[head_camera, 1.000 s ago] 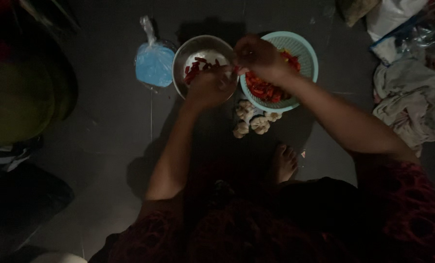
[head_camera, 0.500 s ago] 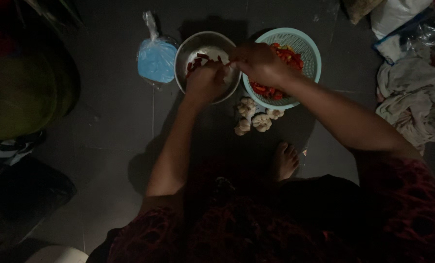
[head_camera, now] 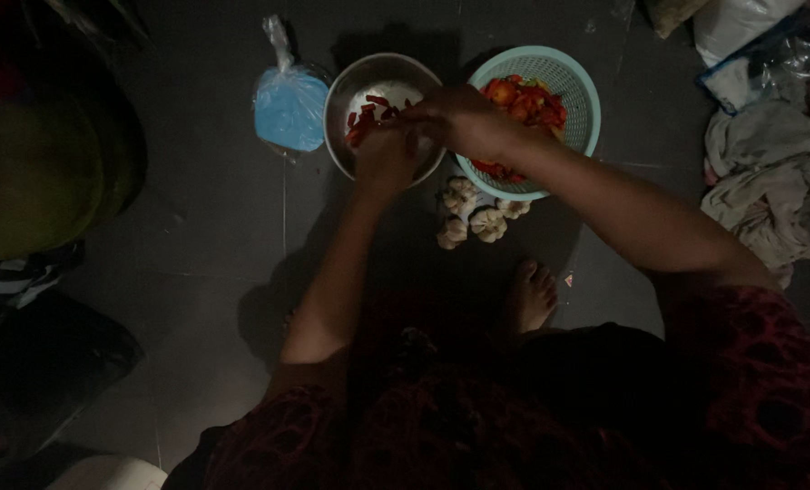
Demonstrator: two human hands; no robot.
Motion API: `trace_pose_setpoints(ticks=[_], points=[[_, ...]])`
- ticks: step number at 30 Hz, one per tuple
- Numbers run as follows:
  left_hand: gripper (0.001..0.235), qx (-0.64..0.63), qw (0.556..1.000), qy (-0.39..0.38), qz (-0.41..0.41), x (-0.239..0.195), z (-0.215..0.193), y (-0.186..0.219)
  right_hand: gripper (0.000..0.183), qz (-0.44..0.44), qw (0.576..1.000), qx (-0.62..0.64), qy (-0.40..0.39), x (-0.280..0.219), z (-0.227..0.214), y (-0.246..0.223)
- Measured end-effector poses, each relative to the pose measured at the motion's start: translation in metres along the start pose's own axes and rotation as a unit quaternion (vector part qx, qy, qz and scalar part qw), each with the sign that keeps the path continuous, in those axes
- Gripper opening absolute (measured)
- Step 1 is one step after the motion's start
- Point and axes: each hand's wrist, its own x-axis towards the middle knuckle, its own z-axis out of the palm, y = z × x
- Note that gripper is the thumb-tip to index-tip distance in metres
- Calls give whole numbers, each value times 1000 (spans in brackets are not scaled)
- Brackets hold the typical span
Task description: The person sorts red chilies by hand, picking them from a basket and placing them into a metal bowl, while whole garlic bulbs sit nearby on the floor.
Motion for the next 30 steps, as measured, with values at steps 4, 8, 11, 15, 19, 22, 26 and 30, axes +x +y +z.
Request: trace_pose_setpoints(ticks=[4, 8, 11, 15, 19, 22, 26, 30], points=[[23, 15, 988, 112, 106, -2, -13, 10, 23, -68, 994, -68, 46, 1, -5, -10], [20, -11, 985, 133, 113, 0, -12, 13, 22, 107, 988, 83, 68, 5, -9, -15], [20, -141, 966, 189, 101, 1, 1, 9, 21, 122, 974, 156, 106, 4, -7, -16], [21, -293, 932, 211, 33, 4, 23, -5, 17, 68, 974, 101, 192, 9, 7, -17], [27, -375, 907, 177, -73, 13, 20, -42, 15, -52, 962, -37, 267, 11, 35, -16], [36, -419, 886, 151, -128, 21, 8, -65, 23, -167, 972, -18, 165, 0, 43, -4], [32, -339, 937, -28, 83, 11, 9, -50, 27, -62, 991, -105, 48, -14, 2, 54], [28, -107, 968, -211, 80, -17, 29, 8, 26, 154, 960, -233, -19, -49, -43, 129]])
